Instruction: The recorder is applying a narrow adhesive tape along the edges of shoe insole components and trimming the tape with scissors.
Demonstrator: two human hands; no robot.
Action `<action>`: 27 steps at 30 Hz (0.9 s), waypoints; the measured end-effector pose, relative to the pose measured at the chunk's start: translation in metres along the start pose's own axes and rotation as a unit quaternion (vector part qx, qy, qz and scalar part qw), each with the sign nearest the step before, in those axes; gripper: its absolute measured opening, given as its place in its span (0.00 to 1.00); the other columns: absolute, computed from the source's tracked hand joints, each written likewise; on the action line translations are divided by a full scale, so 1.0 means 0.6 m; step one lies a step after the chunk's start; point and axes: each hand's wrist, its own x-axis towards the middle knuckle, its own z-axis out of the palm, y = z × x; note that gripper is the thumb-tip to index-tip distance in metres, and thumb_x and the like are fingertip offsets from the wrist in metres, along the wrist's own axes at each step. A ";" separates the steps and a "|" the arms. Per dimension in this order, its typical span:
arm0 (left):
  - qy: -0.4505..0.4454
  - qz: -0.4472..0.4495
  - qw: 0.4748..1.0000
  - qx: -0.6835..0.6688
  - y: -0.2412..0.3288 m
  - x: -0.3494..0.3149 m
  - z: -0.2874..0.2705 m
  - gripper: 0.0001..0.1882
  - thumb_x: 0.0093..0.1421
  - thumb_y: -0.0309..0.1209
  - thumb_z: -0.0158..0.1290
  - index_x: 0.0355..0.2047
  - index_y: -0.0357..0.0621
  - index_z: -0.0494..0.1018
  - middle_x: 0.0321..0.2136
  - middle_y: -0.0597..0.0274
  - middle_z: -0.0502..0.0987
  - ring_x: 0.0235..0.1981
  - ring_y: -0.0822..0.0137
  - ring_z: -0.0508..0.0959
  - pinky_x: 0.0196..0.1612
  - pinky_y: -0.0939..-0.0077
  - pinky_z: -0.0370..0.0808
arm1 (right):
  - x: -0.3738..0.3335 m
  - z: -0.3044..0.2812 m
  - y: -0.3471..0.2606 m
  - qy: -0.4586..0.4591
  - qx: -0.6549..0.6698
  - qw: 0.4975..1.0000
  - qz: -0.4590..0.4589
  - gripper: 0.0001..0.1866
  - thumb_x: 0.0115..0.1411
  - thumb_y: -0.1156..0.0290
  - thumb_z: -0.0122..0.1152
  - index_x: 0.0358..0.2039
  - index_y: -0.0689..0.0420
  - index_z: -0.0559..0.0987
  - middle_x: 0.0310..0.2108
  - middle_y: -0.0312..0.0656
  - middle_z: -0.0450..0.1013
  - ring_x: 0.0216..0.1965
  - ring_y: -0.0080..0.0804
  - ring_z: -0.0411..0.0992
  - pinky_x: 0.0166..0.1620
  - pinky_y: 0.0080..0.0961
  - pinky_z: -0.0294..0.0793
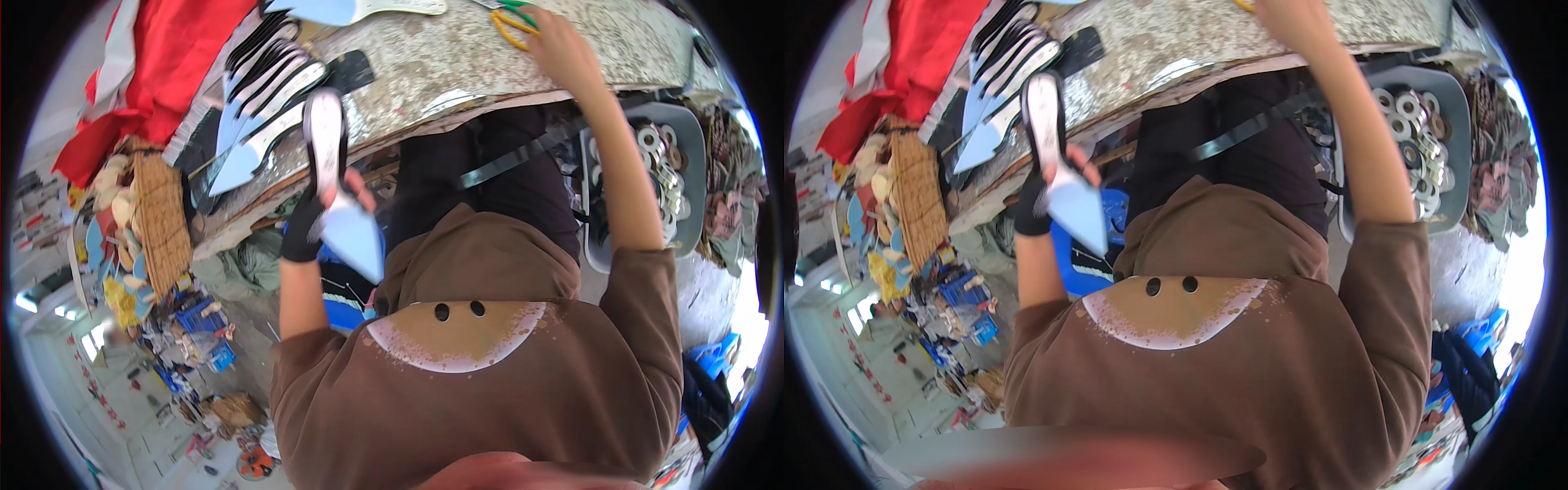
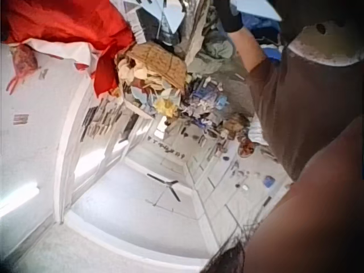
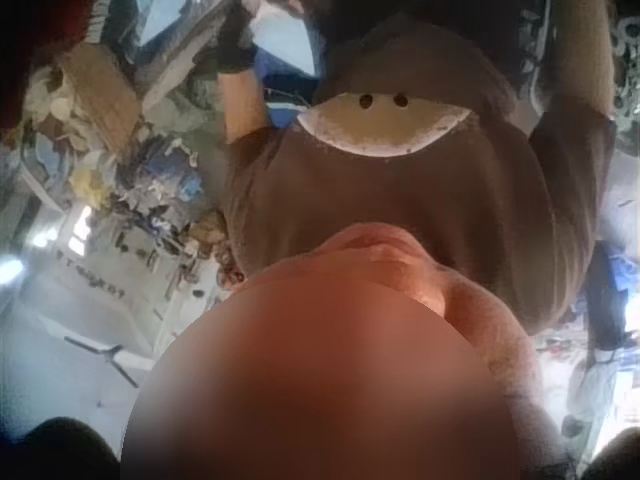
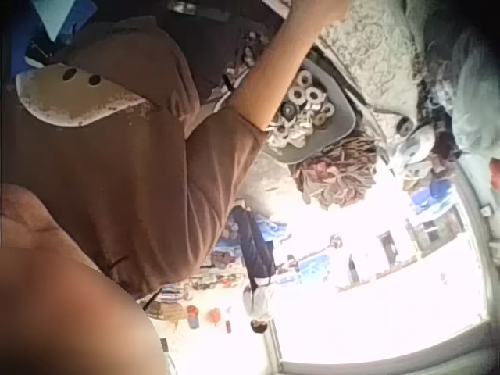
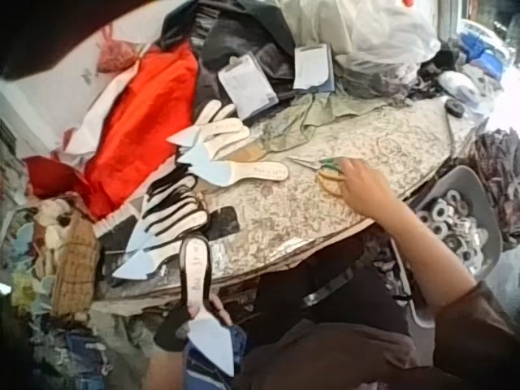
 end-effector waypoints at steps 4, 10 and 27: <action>0.057 0.118 0.991 -0.029 0.011 0.083 0.043 0.24 0.64 0.51 0.51 0.45 0.40 0.66 0.39 0.41 0.77 0.36 0.55 0.81 0.39 0.66 0.79 | 0.076 -0.013 -0.058 -0.198 -0.170 0.961 0.090 0.24 0.58 0.52 0.63 0.41 0.63 0.77 0.38 0.56 0.76 0.37 0.47 0.76 0.40 0.42 0.75; 0.135 0.156 0.978 0.031 0.049 0.077 0.091 0.15 0.68 0.40 0.47 0.42 0.39 0.70 0.33 0.51 0.80 0.33 0.67 0.80 0.37 0.74 0.76 | -0.009 -0.028 -0.008 -0.116 0.013 0.993 0.001 0.20 0.54 0.73 0.61 0.47 0.55 0.68 0.31 0.45 0.73 0.35 0.47 0.73 0.37 0.38 0.71; 0.132 0.555 0.498 0.653 -0.008 0.105 0.131 0.24 0.46 0.17 0.64 0.45 0.35 0.74 0.33 0.49 0.78 0.25 0.58 0.81 0.27 0.73 0.78 | -0.245 -0.055 -0.247 -0.338 0.444 0.824 0.097 0.39 0.59 0.48 0.62 0.59 0.61 0.59 0.41 0.57 0.72 0.43 0.53 0.74 0.46 0.40 0.71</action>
